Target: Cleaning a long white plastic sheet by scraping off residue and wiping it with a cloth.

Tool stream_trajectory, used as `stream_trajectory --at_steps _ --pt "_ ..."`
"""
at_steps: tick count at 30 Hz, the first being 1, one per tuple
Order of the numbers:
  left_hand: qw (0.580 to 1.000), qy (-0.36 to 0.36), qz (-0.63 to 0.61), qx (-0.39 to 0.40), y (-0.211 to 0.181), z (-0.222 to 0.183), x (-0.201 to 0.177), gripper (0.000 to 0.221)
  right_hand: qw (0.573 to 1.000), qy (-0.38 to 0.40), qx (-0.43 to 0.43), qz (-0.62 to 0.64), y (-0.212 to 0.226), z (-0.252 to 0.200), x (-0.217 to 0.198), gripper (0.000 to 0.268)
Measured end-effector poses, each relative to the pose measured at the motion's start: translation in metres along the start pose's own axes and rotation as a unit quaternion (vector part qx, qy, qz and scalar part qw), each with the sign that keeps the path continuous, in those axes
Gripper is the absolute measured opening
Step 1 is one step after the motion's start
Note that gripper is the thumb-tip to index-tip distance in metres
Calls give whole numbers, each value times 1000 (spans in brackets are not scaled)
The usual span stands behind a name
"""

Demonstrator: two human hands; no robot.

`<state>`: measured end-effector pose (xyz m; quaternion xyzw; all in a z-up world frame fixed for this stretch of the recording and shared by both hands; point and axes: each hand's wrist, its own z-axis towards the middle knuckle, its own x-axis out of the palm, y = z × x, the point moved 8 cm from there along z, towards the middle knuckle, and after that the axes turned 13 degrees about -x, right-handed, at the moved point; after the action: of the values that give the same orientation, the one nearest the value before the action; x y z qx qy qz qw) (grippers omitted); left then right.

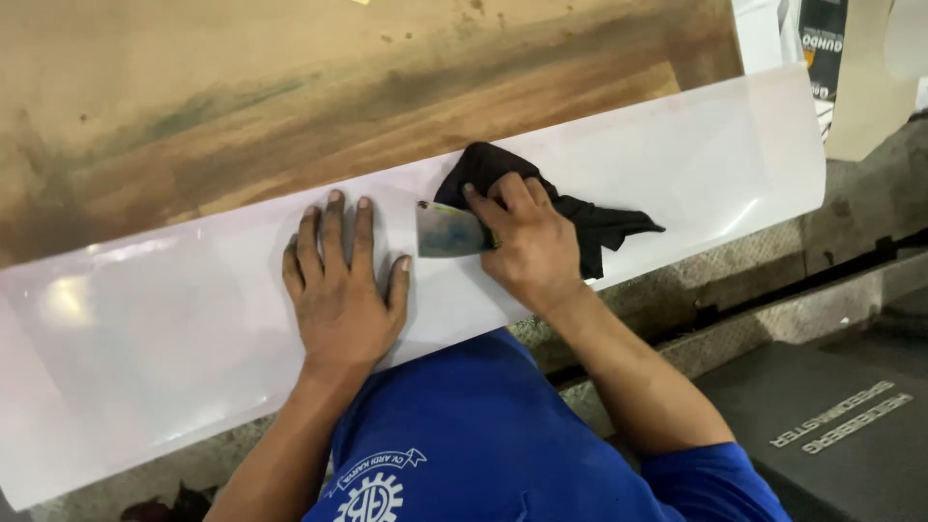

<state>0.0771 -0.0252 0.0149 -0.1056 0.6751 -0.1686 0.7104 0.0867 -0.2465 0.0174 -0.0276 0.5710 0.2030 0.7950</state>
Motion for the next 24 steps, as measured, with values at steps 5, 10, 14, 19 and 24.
stream_trajectory --at_steps 5,10,14,19,24 --pt "1000 -7 19 12 1 -2 3 69 990 -28 136 21 -171 -40 11 20" --pt "1000 18 20 5 -13 -10 3 72 961 -57 187 -197 -269 -55 -26 35" --pt "976 134 -70 153 -72 -27 4 83 966 -48 246 -60 -184 -37 4 27" --pt "944 176 -11 280 -92 -40 -2 75 998 34 38 -23 -28 22 -1 52" --pt "920 298 56 249 -50 -72 21 62 999 44 -11 26 2 41 5 51"
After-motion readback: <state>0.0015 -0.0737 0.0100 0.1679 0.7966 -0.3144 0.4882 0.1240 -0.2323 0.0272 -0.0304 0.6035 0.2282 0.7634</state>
